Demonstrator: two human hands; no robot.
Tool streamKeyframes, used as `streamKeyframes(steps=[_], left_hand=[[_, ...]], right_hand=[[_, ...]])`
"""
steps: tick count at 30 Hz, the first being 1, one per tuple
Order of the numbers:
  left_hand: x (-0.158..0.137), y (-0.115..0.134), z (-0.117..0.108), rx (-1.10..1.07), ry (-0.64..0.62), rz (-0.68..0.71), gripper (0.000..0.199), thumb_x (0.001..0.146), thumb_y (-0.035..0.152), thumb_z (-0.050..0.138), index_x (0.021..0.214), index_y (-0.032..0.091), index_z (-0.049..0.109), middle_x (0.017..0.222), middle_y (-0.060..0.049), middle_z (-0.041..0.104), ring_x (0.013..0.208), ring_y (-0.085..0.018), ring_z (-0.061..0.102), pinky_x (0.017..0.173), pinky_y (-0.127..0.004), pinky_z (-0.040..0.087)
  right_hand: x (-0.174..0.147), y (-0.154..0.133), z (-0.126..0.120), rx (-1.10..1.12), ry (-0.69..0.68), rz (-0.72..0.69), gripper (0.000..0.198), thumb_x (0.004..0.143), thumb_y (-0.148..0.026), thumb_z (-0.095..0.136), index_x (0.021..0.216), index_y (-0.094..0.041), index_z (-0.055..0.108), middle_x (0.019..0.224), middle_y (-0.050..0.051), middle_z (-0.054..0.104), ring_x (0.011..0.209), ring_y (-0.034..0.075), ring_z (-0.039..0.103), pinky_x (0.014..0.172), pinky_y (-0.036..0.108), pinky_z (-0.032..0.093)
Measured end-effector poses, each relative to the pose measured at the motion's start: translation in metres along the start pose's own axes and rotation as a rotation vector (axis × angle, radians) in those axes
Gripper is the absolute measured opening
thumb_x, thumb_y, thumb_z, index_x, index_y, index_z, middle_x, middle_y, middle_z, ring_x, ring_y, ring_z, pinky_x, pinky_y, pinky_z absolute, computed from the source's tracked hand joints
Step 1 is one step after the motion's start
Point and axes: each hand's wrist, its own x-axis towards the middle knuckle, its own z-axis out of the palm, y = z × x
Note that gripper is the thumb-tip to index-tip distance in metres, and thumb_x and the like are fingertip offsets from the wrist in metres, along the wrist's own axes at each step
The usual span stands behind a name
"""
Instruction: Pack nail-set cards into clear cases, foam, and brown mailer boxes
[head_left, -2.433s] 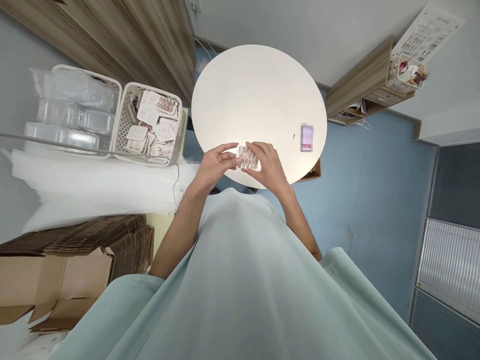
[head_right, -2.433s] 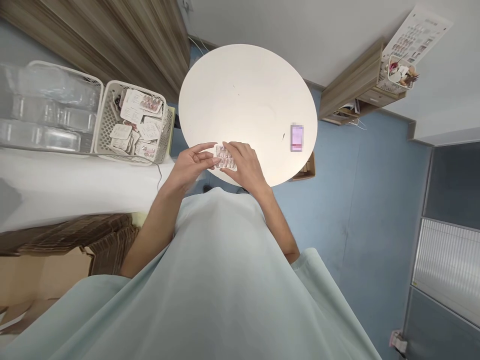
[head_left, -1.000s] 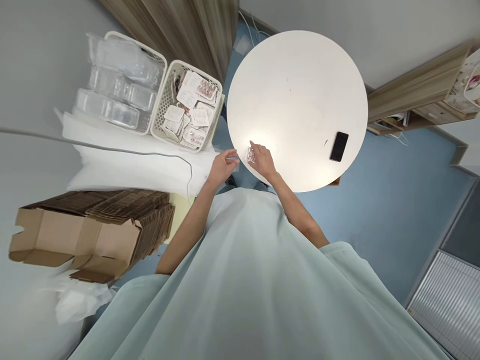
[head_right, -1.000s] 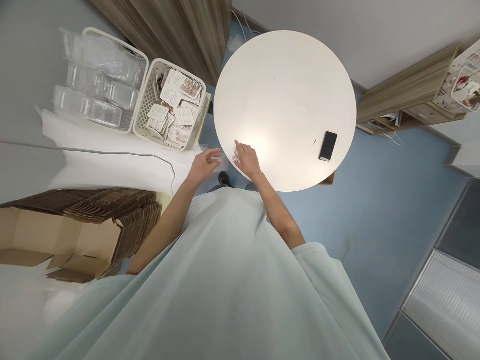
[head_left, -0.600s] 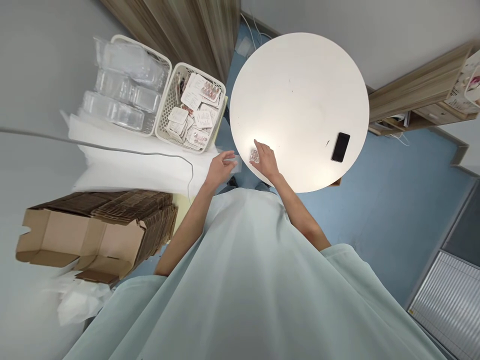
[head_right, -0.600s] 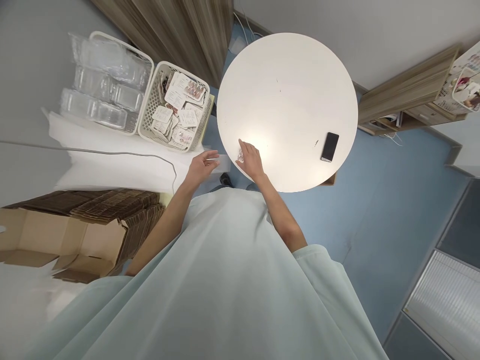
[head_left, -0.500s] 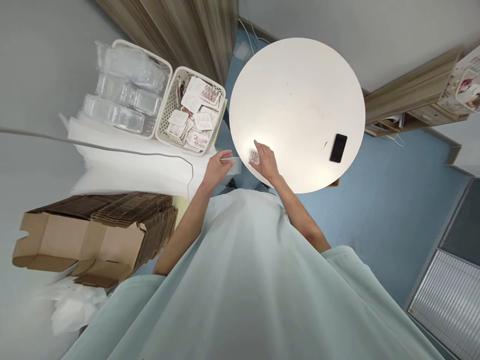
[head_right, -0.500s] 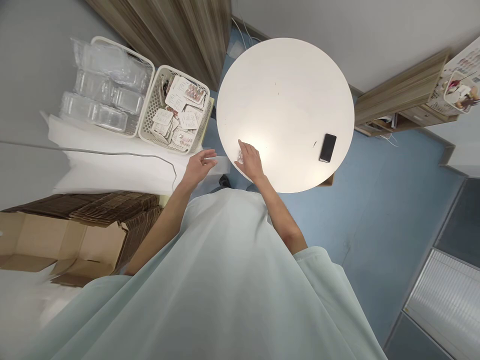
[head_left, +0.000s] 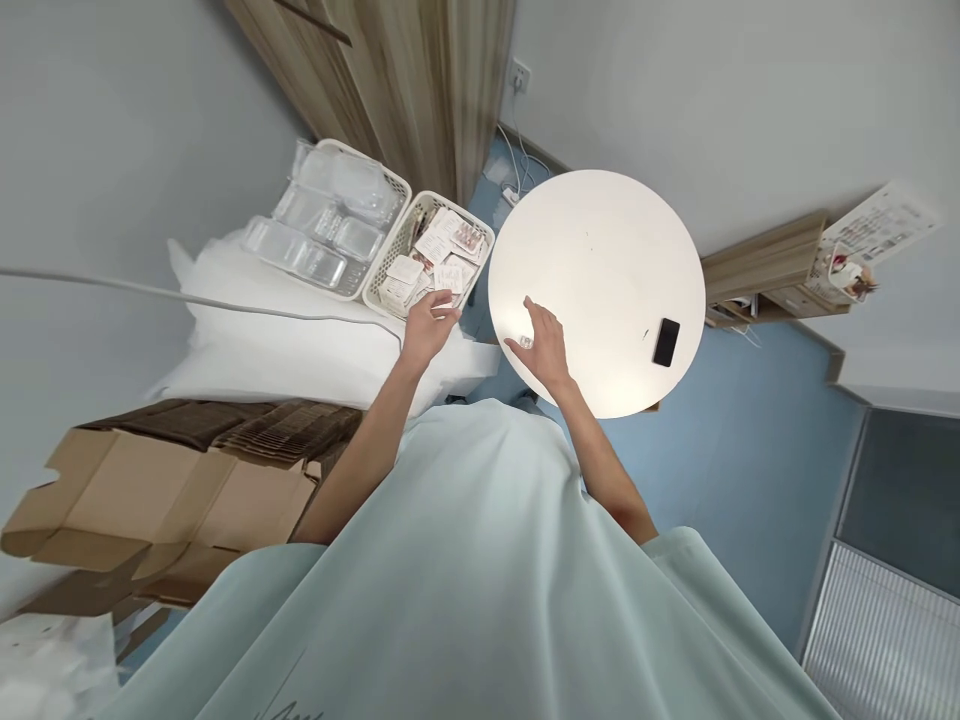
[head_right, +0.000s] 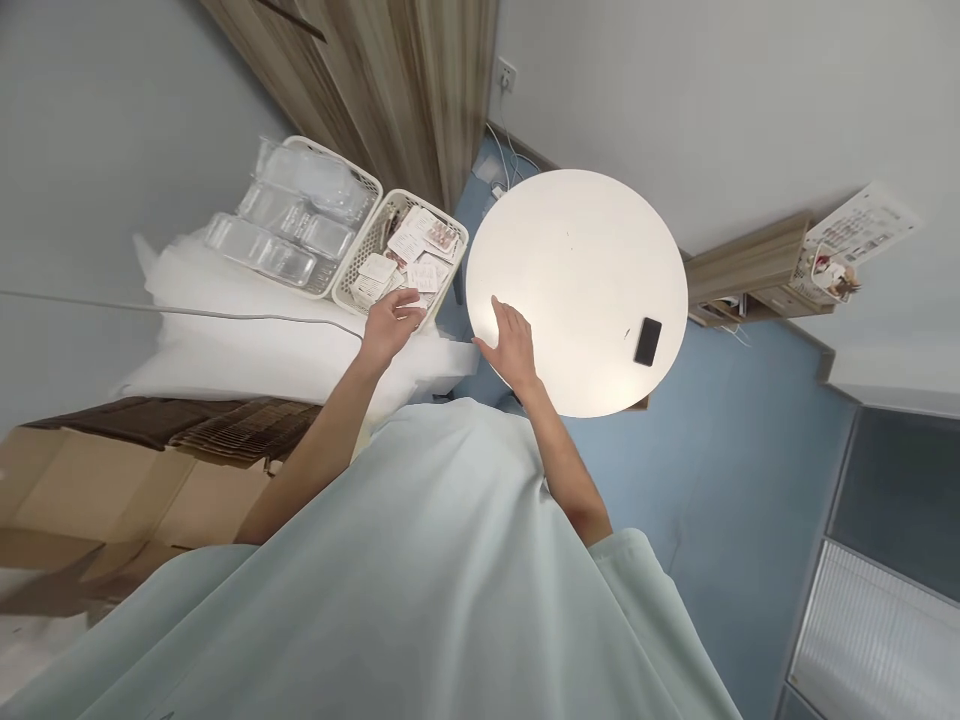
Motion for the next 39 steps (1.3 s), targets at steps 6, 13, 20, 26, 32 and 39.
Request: streamKeyframes(steps=[6,13,20,26,32,39], left_hand=[[0.050,-0.014,-0.045,0.017,0.205,0.058,0.063,0.083,0.035,0.084,0.142,0.023,0.066,0.151,-0.016,0.067,0.139,-0.034,0.067,0.119,-0.051,0.056],[0.083,-0.001,-0.105,0.040,0.308,0.106,0.088,0.081,0.042,0.095,0.156,0.021,0.056,0.173,-0.019,0.045,0.173,-0.046,0.017,0.141,-0.065,0.023],[0.108,0.011,-0.150,0.212,0.519,-0.092,0.106,0.083,0.002,0.088,0.168,-0.004,0.025,0.186,-0.032,0.012,0.175,-0.041,0.005,0.141,-0.065,-0.001],[0.124,-0.001,-0.190,0.379,0.445,-0.245,0.124,0.077,0.007,0.100,0.169,-0.008,0.019,0.187,-0.033,0.013,0.175,-0.042,0.009,0.141,-0.062,0.001],[0.123,-0.005,-0.198,0.472,0.394,-0.189,0.124,0.080,0.044,0.103,0.166,-0.006,0.028,0.178,-0.028,0.040,0.166,-0.037,0.035,0.141,-0.057,0.006],[0.113,-0.013,-0.193,0.485,0.366,-0.082,0.097,0.086,0.050,0.095,0.153,0.000,0.047,0.173,-0.019,0.050,0.161,-0.034,0.037,0.140,-0.057,0.002]], right_hand=[[0.021,-0.038,-0.007,-0.031,0.011,-0.059,0.079,0.111,-0.060,0.058,0.177,-0.024,0.033,0.169,0.019,0.057,0.158,0.038,0.050,0.132,0.064,0.042],[0.035,-0.078,-0.019,-0.039,-0.019,-0.067,0.079,0.112,-0.062,0.054,0.179,-0.028,0.030,0.170,0.017,0.056,0.161,0.039,0.047,0.133,0.067,0.039],[0.033,-0.091,-0.022,-0.061,-0.021,-0.063,0.076,0.112,-0.061,0.056,0.178,-0.028,0.035,0.165,0.017,0.061,0.159,0.039,0.049,0.133,0.067,0.040],[0.028,-0.091,-0.018,-0.053,-0.019,-0.046,0.076,0.111,-0.059,0.061,0.176,-0.027,0.038,0.162,0.017,0.063,0.157,0.038,0.051,0.132,0.066,0.041],[0.026,-0.093,-0.017,-0.057,-0.031,-0.046,0.075,0.111,-0.056,0.061,0.177,-0.029,0.037,0.161,0.016,0.064,0.157,0.039,0.051,0.131,0.066,0.042],[0.025,-0.091,-0.016,-0.051,-0.032,-0.063,0.073,0.111,-0.057,0.061,0.175,-0.027,0.040,0.161,0.017,0.064,0.157,0.038,0.052,0.132,0.066,0.041]])
